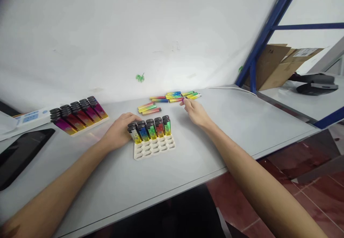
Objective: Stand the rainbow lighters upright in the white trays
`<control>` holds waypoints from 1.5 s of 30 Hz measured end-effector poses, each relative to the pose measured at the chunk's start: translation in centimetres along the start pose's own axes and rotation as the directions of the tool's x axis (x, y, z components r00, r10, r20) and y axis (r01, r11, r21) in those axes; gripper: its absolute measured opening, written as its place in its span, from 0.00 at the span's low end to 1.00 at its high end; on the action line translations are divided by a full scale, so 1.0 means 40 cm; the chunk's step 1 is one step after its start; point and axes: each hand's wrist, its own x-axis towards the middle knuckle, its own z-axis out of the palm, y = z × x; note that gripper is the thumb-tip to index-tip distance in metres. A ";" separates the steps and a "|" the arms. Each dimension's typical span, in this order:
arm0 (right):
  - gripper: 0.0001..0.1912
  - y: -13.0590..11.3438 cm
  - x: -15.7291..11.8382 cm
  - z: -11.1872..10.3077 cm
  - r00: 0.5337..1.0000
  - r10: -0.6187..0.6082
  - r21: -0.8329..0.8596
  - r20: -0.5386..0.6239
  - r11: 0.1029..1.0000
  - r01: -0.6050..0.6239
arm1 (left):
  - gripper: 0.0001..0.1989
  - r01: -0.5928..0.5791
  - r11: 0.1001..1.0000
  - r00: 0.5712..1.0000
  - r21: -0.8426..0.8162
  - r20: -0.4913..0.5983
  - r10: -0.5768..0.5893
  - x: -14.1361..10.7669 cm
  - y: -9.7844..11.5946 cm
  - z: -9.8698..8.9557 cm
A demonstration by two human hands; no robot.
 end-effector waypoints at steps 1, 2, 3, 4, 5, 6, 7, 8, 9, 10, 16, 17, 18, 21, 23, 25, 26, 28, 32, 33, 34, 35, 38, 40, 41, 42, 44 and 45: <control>0.17 -0.005 -0.003 0.003 1.000 0.009 0.032 0.018 0.999 -0.009 | 0.15 -0.003 1.000 1.000 0.000 -0.001 0.003 0.000 -0.001 0.000; 0.18 -0.010 -0.006 0.007 0.999 0.016 0.066 0.033 0.998 -0.018 | 0.15 -0.006 1.000 1.000 0.000 -0.001 0.006 0.000 -0.001 -0.001; 0.19 -0.015 -0.010 0.012 0.998 0.020 0.105 0.053 0.994 -0.025 | 0.15 -0.008 1.000 1.000 0.001 0.000 0.008 0.000 -0.001 -0.001; 0.20 -0.020 -0.014 0.016 0.997 0.022 0.144 0.070 0.989 -0.032 | 0.15 -0.010 1.000 1.000 0.002 0.003 0.010 0.000 -0.001 -0.002; 0.21 -0.025 -0.017 0.021 0.996 0.031 0.179 0.085 0.983 -0.046 | 0.14 -0.010 1.000 1.000 0.002 0.006 0.010 0.000 -0.001 -0.002; 0.21 -0.028 -0.019 0.025 0.994 0.049 0.206 0.093 0.976 -0.067 | 0.14 -0.008 1.000 1.000 0.001 0.008 0.008 0.000 -0.001 -0.003; 0.22 -0.030 -0.020 0.028 0.993 0.073 0.227 0.097 0.969 -0.093 | 0.14 -0.005 1.000 1.000 0.002 0.011 0.005 0.000 -0.001 -0.003; 0.25 -0.031 -0.021 0.030 0.990 0.101 0.239 0.098 0.963 -0.122 | 0.13 -0.003 1.000 1.000 0.002 0.013 0.003 0.000 -0.001 -0.002; 0.27 -0.032 -0.020 0.032 0.987 0.129 0.243 0.097 0.958 -0.149 | 0.13 -0.002 1.000 1.000 0.002 0.014 0.002 0.000 -0.002 -0.002; 0.29 -0.032 -0.019 0.032 0.984 0.153 0.246 0.092 0.954 -0.171 | 0.14 -0.002 1.000 1.000 0.002 0.014 0.002 0.000 -0.002 -0.001; 0.26 -0.027 -0.011 0.033 0.983 0.176 0.287 0.056 0.940 -0.185 | 0.16 -0.008 1.000 1.000 0.002 0.014 0.008 0.001 -0.002 -0.002; 0.26 -0.026 -0.011 0.034 0.983 0.175 0.292 0.058 0.938 -0.185 | 0.16 -0.008 1.000 1.000 0.002 0.016 0.008 0.001 -0.001 -0.003; 0.25 -0.026 -0.011 0.035 0.983 0.175 0.294 0.063 0.938 -0.186 | 0.16 -0.009 1.000 1.000 0.002 0.015 0.009 0.000 -0.001 -0.003; 0.27 -0.026 -0.013 0.038 0.981 0.183 0.294 0.065 0.936 -0.194 | 0.15 -0.014 1.000 1.000 0.000 0.006 0.014 0.000 -0.002 -0.003; 0.28 -0.029 -0.015 0.040 0.980 0.188 0.295 0.060 0.935 -0.197 | 0.14 -0.014 1.000 1.000 -0.002 -0.001 0.014 -0.001 -0.002 -0.002; 0.30 -0.031 -0.017 0.040 0.980 0.188 0.291 0.059 0.936 -0.198 | 0.15 -0.008 1.000 1.000 -0.003 -0.004 0.008 -0.001 -0.001 -0.002; 0.30 -0.032 -0.017 0.040 0.980 0.191 0.288 0.063 0.936 -0.201 | 0.15 -0.006 1.000 1.000 -0.004 -0.002 0.006 -0.001 0.000 -0.002; 0.30 -0.032 -0.017 0.039 0.978 0.196 0.283 0.075 0.936 -0.209 | 0.16 -0.005 1.000 1.000 -0.006 0.003 0.005 0.000 0.002 -0.003; 0.26 -0.028 -0.016 0.037 0.978 0.188 0.292 0.091 0.934 -0.207 | 0.16 -0.004 1.000 1.000 -0.004 0.006 0.004 0.000 0.004 -0.003; 0.26 -0.028 -0.015 0.037 0.978 0.189 0.292 0.090 0.934 -0.208 | 0.16 -0.004 1.000 1.000 -0.003 0.004 0.004 0.000 0.004 -0.003; 0.25 -0.028 -0.015 0.037 0.977 0.194 0.293 0.088 0.932 -0.212 | 0.16 -0.005 1.000 1.000 -0.002 0.002 0.005 0.000 0.003 -0.002; 0.25 -0.028 -0.015 0.037 0.976 0.202 0.297 0.086 0.929 -0.218 | 0.16 -0.007 1.000 1.000 -0.001 0.000 0.007 0.000 0.003 -0.002; 0.26 -0.032 -0.017 0.039 0.978 0.189 0.328 0.091 0.921 -0.208 | 0.15 -0.017 1.000 1.000 0.002 0.001 0.017 0.000 0.002 -0.001; 0.26 -0.036 -0.021 0.041 0.986 0.131 0.344 0.103 0.925 -0.159 | 0.14 -0.015 1.000 1.000 0.002 0.005 0.015 0.001 0.004 -0.002; 0.25 -0.039 -0.024 0.042 0.990 0.098 0.336 0.102 0.933 -0.127 | 0.14 -0.010 1.000 1.000 0.002 0.005 0.010 0.001 0.004 -0.003; 0.24 -0.044 -0.029 0.041 0.993 0.069 0.316 0.097 0.944 -0.096 | 0.14 -0.004 1.000 1.000 0.001 0.006 0.004 0.001 0.005 -0.003; 0.21 -0.057 -0.042 0.034 0.997 0.013 0.243 0.074 0.970 -0.031 | 0.14 0.003 1.000 1.000 0.002 0.011 -0.003 0.001 0.007 -0.004; 0.20 -0.068 -0.050 0.026 0.998 -0.024 0.196 0.066 0.981 0.011 | 0.13 0.002 1.000 1.000 0.003 0.013 -0.002 0.001 0.008 -0.005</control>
